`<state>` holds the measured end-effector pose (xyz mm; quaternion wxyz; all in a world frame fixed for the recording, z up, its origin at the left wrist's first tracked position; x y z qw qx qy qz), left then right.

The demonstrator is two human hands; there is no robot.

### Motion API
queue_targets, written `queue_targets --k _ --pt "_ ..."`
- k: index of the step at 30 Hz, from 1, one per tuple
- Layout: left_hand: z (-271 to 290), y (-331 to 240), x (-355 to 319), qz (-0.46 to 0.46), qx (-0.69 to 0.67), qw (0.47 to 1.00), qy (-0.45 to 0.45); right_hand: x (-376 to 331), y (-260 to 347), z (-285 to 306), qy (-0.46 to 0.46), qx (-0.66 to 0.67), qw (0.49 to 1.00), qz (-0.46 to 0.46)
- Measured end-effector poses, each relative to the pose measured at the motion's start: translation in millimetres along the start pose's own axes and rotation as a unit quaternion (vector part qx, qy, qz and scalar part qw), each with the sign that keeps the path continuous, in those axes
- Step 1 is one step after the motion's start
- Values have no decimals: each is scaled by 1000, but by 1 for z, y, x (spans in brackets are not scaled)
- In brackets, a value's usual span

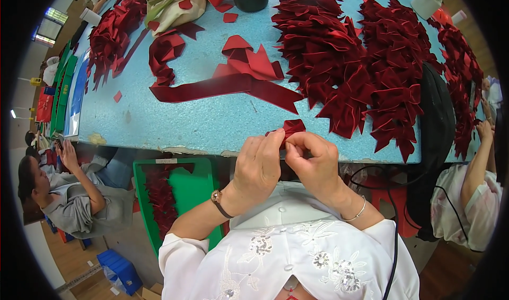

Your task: Tie red fabric ribbons into decorative bows as part of an assembly process.

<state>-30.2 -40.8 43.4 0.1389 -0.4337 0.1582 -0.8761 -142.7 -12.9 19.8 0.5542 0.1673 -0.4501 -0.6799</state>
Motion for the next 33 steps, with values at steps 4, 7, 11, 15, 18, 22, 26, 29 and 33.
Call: queue_targets --k 4,7,11,15,18,22,26,29,33 --pt "2 3 -1 13 -10 1000 -23 -3 -10 0 21 83 991 -100" --pt "4 4 -1 19 -16 999 -34 0 -7 3 17 74 993 -91" --pt "3 4 -1 18 -16 999 -35 2 5 6 13 13 1000 -16" --pt "3 3 -2 7 -14 999 -31 1 3 4 30 28 999 -30" --pt "2 1 -2 -3 -18 1000 -24 0 0 1 37 41 998 -43" --pt "1 1 -2 10 -25 999 -22 -5 -15 -8 64 124 978 -156" --pt "2 2 -2 9 -19 999 -35 -6 -16 -12 79 205 953 -207" --pt "5 1 0 5 -16 998 -58 -9 -19 -19 128 351 874 -311" --pt "8 8 10 103 -43 994 -1 -5 -20 -20 172 382 838 -349"
Point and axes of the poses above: each hand's wrist, its own x-axis towards the middle knuckle, its own z-axis out of the back of the hand, y = z × x, the point moved 7 cm from there along x, towards the middle knuckle, and after that the axes turned 13 degrees about -x, right-handed, at the moved point
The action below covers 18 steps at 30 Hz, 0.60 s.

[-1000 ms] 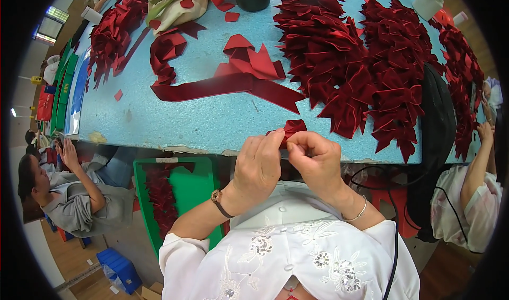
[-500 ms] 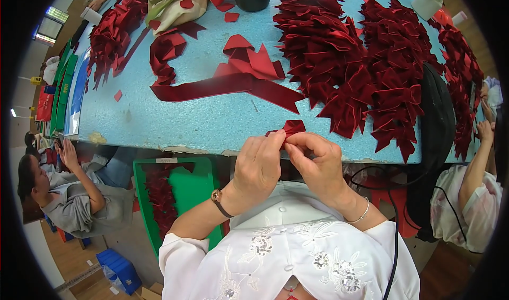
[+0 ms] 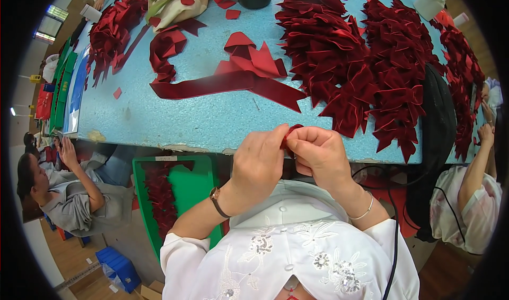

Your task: Tie red fabric ribbons into decorative bows as part of an assembly process.

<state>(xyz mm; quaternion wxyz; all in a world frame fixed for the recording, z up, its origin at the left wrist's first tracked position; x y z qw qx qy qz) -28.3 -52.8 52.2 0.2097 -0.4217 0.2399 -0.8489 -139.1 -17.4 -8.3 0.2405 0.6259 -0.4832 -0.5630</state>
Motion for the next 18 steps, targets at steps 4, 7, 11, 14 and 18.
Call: queue_targets --k 4,7,11,14,18 --pt "-4 21 -1 177 -118 976 42 -3 32 2 -102 -385 867 299" --pt "-6 38 -4 356 -254 897 62 -24 58 9 -158 -378 832 374" --pt "-12 46 -9 479 -367 795 67 -52 70 3 -107 -415 779 457" --pt "-22 40 -9 505 -419 751 79 -52 62 5 -99 -436 741 500" --pt "-33 30 -13 529 -487 689 93 -40 59 17 -144 -436 709 536"
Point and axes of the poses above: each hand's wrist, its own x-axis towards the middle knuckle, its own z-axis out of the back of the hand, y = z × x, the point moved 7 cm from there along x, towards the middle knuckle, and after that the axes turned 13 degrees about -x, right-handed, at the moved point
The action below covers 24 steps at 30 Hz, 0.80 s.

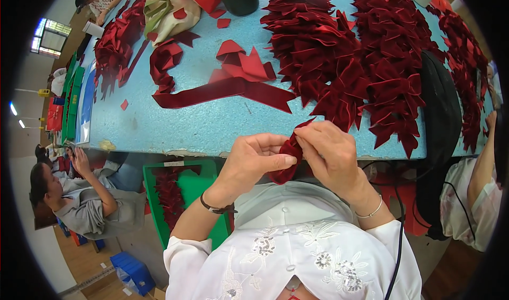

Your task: Tie red fabric ribbons into decorative bows as part of an assembly process.

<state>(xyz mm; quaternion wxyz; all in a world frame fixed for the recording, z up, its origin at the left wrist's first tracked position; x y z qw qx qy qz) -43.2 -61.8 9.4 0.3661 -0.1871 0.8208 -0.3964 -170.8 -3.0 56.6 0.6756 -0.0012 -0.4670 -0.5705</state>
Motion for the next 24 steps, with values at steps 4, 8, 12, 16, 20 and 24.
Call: queue_targets --k 4,8,12,16,20,24 --pt "-4 8 -2 29 -56 998 23 1 -14 0 9 22 999 -33" --pt "-1 9 -1 9 -78 997 15 2 -17 8 9 63 994 -88" --pt "2 5 -1 -40 -46 998 -22 4 -5 11 14 67 996 -59" --pt "2 3 -2 -79 9 996 -42 1 10 2 26 24 999 39" --pt "0 -1 -4 -129 57 989 -56 -1 13 -5 23 -27 999 38" --pt "3 -1 -6 -168 86 979 -82 -1 15 -11 11 -64 998 20"
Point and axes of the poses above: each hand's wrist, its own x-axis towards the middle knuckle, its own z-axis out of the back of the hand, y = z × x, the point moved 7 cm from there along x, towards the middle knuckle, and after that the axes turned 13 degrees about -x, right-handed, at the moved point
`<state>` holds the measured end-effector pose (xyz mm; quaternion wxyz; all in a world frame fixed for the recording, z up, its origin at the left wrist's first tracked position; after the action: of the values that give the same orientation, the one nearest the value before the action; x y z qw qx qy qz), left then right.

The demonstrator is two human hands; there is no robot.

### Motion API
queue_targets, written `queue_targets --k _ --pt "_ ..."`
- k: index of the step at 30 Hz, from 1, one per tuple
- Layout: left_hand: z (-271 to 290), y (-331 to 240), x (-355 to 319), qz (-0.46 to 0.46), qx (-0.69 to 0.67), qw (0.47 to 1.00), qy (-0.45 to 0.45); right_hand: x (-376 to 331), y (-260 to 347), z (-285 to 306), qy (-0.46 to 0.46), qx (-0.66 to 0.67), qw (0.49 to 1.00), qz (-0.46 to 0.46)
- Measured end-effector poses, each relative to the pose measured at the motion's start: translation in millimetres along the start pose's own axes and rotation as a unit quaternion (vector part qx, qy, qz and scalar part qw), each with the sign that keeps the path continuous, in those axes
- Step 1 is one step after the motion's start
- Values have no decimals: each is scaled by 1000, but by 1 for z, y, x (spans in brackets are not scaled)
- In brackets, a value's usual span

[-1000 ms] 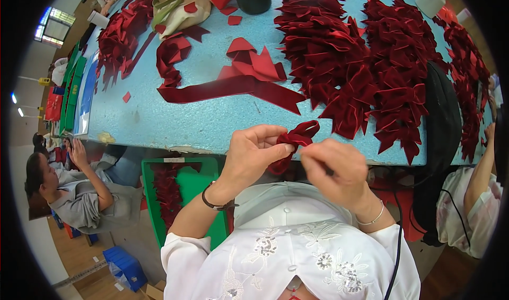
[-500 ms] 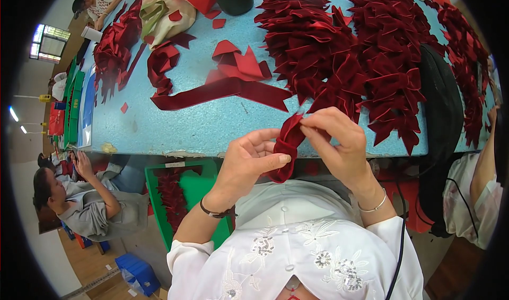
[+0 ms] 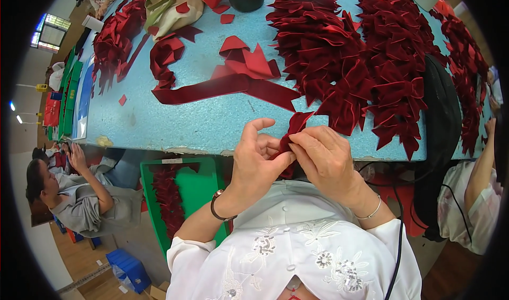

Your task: Tie red fabric ribbons into decorative bows as part of an assembly process.

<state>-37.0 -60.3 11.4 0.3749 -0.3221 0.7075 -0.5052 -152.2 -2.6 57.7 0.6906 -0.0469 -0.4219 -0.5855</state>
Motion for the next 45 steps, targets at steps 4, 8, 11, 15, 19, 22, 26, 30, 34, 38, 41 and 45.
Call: queue_targets --k 4,8,11,15,19,22,26,30,34,38,41,45 --pt "4 1 0 -42 36 998 -21 1 2 -4 9 -32 999 -20" --pt "6 0 -1 -76 79 993 -32 0 3 -9 11 -53 998 -28" --pt "7 0 -1 -94 97 990 -33 -2 4 -11 1 -55 998 -9" --pt "8 -4 -2 -129 136 982 -37 1 8 -15 7 -83 996 10" --pt "12 3 -2 -153 135 978 -35 2 12 -21 34 -133 989 52" --pt "11 2 -1 -142 130 981 -39 4 3 -21 36 -65 996 45" --pt "11 -3 1 -126 146 980 -44 -2 -18 -27 156 188 941 -234" --pt "9 3 4 -109 104 988 -21 -17 -40 -43 178 366 818 -407" --pt "10 11 8 -77 21 996 -29 -4 -24 -26 101 96 967 -211" --pt "5 7 9 -79 52 995 -24 -2 -16 -18 35 14 995 -97" --pt "3 4 7 -125 104 986 -26 2 -13 -18 29 -7 998 -57" --pt "-2 -1 4 -164 156 974 -29 7 -6 -13 36 -33 999 -20"
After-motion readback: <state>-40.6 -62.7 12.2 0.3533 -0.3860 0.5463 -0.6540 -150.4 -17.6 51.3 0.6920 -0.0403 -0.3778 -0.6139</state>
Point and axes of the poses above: each hand's wrist, its own x-axis towards the middle knuckle, its own z-axis out of the back of the hand, y = z × x, the point moved 7 cm from there along x, towards the middle knuckle, and after that the axes turned 13 degrees about -x, right-handed, at the moved point
